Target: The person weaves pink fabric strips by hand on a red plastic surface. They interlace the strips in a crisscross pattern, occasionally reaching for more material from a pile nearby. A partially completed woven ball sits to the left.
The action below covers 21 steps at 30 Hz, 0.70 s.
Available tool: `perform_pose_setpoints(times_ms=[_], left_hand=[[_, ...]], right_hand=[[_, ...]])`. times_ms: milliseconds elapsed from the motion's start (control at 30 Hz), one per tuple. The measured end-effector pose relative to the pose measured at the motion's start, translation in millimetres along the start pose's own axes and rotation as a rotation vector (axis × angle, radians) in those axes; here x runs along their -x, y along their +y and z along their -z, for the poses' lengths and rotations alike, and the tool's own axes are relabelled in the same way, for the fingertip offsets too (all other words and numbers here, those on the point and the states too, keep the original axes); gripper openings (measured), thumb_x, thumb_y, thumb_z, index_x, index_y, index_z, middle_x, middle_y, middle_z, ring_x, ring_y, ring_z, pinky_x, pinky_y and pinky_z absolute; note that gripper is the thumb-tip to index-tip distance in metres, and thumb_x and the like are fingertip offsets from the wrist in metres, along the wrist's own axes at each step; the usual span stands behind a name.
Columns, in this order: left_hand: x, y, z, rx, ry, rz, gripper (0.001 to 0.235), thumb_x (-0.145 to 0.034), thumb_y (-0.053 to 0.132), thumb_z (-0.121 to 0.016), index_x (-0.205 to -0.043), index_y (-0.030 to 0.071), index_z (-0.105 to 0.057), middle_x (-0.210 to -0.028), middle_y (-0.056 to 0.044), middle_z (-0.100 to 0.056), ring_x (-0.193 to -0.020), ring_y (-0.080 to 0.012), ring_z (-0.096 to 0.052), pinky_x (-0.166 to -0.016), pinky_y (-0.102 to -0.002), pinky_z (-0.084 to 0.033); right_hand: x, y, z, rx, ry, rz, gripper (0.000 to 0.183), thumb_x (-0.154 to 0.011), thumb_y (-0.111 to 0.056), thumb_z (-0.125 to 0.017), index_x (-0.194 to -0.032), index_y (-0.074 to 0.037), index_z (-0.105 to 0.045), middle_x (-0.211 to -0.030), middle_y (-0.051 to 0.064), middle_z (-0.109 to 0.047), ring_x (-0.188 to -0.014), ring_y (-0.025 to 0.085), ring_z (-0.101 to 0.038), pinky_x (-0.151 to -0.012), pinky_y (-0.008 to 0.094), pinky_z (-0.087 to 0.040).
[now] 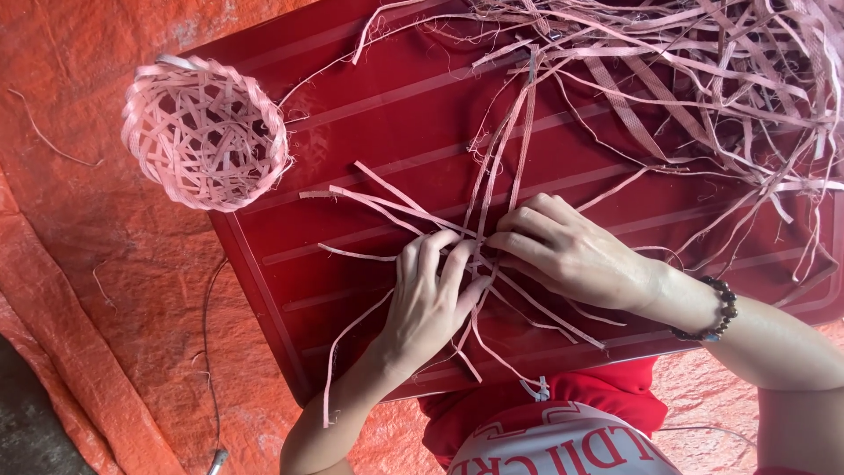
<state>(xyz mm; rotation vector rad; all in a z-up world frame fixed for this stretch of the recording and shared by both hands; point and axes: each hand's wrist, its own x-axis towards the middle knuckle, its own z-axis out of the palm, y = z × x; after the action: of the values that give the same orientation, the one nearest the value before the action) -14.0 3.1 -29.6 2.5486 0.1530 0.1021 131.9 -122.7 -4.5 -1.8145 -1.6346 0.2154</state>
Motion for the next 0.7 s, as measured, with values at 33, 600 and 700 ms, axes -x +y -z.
perform_pose_setpoints(times_ms=[33,600,700], left_hand=[[0.3,0.1,-0.8,0.000,-0.001,0.001,0.036,-0.080,0.032,-0.056,-0.107,0.009,-0.047,-0.102,-0.010,-0.041,-0.093,-0.0259,-0.042,-0.073,-0.036,-0.041],[-8.6,7.8,1.5,0.022,0.026,0.105,0.021,-0.080,0.024,-0.057,-0.095,0.015,-0.047,-0.097,-0.007,-0.040,-0.081,-0.0244,-0.037,-0.066,-0.035,-0.032],[-7.0,5.8,-2.2,0.029,0.033,0.102,0.019,-0.079,0.024,-0.057,-0.093,0.014,-0.047,-0.097,-0.007,-0.040,-0.081,-0.0244,-0.037,-0.065,-0.035,-0.032]], right_hand=[[0.5,-0.4,-0.1,-0.002,-0.001,-0.001,0.013,-0.077,-0.008,-0.058,-0.088,-0.002,-0.057,-0.083,0.012,-0.051,-0.073,0.029,-0.049,-0.058,0.033,-0.039],[2.9,-1.9,-2.0,-0.031,-0.049,-0.150,0.015,-0.072,-0.006,-0.061,-0.083,0.001,-0.052,-0.091,0.014,-0.046,-0.078,0.029,-0.047,-0.066,0.034,-0.045],[2.4,-2.2,-2.5,-0.029,-0.041,-0.143,0.015,-0.073,-0.006,-0.060,-0.084,0.000,-0.052,-0.091,0.014,-0.046,-0.079,0.029,-0.047,-0.066,0.034,-0.045]])
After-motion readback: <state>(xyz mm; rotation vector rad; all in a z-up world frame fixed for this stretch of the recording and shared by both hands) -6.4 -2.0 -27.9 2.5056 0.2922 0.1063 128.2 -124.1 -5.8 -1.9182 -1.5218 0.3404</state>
